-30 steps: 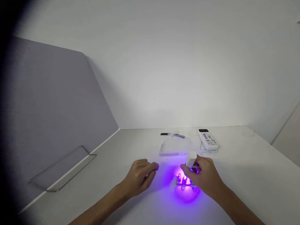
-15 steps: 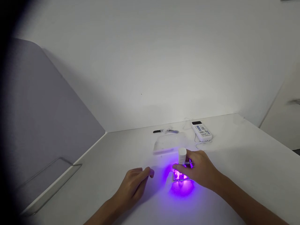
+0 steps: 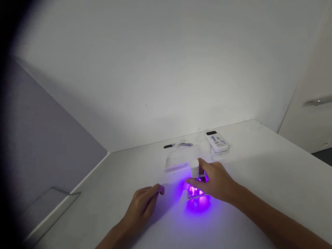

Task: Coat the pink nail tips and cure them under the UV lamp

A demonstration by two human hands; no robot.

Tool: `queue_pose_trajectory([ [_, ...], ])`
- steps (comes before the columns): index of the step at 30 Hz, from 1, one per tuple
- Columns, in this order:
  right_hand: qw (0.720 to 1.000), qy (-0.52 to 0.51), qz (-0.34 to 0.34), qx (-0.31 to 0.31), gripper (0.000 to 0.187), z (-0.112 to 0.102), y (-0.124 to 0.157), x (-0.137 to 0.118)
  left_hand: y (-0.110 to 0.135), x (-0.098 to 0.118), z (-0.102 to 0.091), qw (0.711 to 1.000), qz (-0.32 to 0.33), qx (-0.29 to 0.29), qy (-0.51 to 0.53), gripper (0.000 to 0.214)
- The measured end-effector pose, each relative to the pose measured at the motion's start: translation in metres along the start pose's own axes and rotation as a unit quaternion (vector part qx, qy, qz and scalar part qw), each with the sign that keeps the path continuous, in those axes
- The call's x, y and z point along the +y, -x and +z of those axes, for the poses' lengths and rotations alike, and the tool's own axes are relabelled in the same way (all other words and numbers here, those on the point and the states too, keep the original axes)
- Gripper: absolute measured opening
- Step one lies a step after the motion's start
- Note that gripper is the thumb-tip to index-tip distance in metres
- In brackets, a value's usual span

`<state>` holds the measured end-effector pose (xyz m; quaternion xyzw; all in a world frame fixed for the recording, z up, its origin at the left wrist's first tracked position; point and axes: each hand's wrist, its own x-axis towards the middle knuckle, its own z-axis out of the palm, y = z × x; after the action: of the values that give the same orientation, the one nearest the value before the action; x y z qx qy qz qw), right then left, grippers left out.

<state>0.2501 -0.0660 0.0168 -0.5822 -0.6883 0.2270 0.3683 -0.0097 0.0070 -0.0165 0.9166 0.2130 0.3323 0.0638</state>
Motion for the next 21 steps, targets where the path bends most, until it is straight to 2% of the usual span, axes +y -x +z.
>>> queue_pose_trajectory([
  [14, 1.0, 0.014, -0.015, 0.0, 0.039, 0.0047, 0.0057, 0.0056, -0.0041, 0.0015, -0.0018, 1.0, -0.015, 0.005, -0.009, 0.027],
  [21, 0.999, 0.017, -0.035, -0.014, 0.034, 0.003, 0.0062, -0.0019, -0.0023, 0.0005, 0.0, 1.0, -0.016, 0.0, -0.011, 0.029],
])
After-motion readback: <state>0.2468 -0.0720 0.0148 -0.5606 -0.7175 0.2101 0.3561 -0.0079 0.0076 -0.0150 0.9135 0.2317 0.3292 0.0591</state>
